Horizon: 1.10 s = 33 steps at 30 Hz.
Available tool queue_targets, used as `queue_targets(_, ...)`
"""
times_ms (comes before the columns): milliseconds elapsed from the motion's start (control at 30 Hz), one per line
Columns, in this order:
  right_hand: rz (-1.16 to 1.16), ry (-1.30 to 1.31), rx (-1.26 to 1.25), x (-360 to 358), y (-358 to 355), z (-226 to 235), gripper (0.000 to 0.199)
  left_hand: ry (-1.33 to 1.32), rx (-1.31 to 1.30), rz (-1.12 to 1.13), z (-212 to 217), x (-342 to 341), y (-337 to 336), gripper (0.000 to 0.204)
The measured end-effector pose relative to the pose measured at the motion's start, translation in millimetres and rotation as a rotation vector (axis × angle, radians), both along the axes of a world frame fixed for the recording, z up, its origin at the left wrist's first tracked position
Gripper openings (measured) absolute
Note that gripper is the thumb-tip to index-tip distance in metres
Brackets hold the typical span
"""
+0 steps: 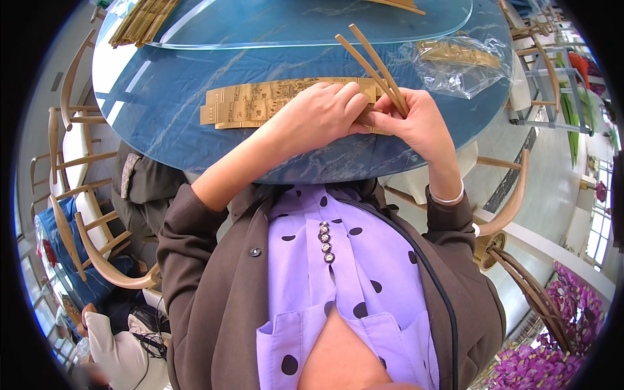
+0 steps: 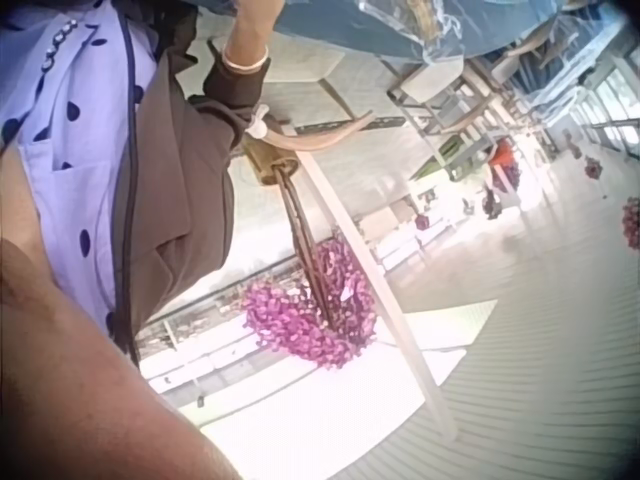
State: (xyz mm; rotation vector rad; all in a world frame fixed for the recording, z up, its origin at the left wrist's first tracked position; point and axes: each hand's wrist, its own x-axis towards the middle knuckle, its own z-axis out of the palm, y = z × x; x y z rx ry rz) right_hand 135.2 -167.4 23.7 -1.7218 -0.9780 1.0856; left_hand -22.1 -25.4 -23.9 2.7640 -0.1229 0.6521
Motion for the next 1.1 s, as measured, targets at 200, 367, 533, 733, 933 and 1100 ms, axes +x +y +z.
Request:
queue_targets(200, 0.010, 0.058, 0.023, 3, -1, -9, 0.022, -0.046, -0.024, -0.044, 1, 0, 3, 0.035)
queue_targets(367, 0.027, 0.061, -0.003, 7, -1, -6, 0.017, -0.006, -0.043, -0.044, 5, -2, 3, 0.036)
queue_targets(533, 0.021, 0.019, 0.039, 4, -1, -4, 0.025, -0.060, -0.070, -0.042, 5, -1, 4, 0.037)
queue_targets(733, -0.034, -0.229, 0.026, 22, -25, 20, 0.030, -0.039, -0.161, 0.006, 11, -4, 9, 0.040)
queue_targets(933, -0.006, -0.859, 0.207, 29, -45, 28, 0.024, 0.007, -0.203, 0.048, 10, -5, 13, 0.041)
queue_targets(1100, 0.023, -1.151, 0.307, 32, -45, 29, 0.027, 0.016, -0.215, 0.062, 10, -4, 13, 0.041)
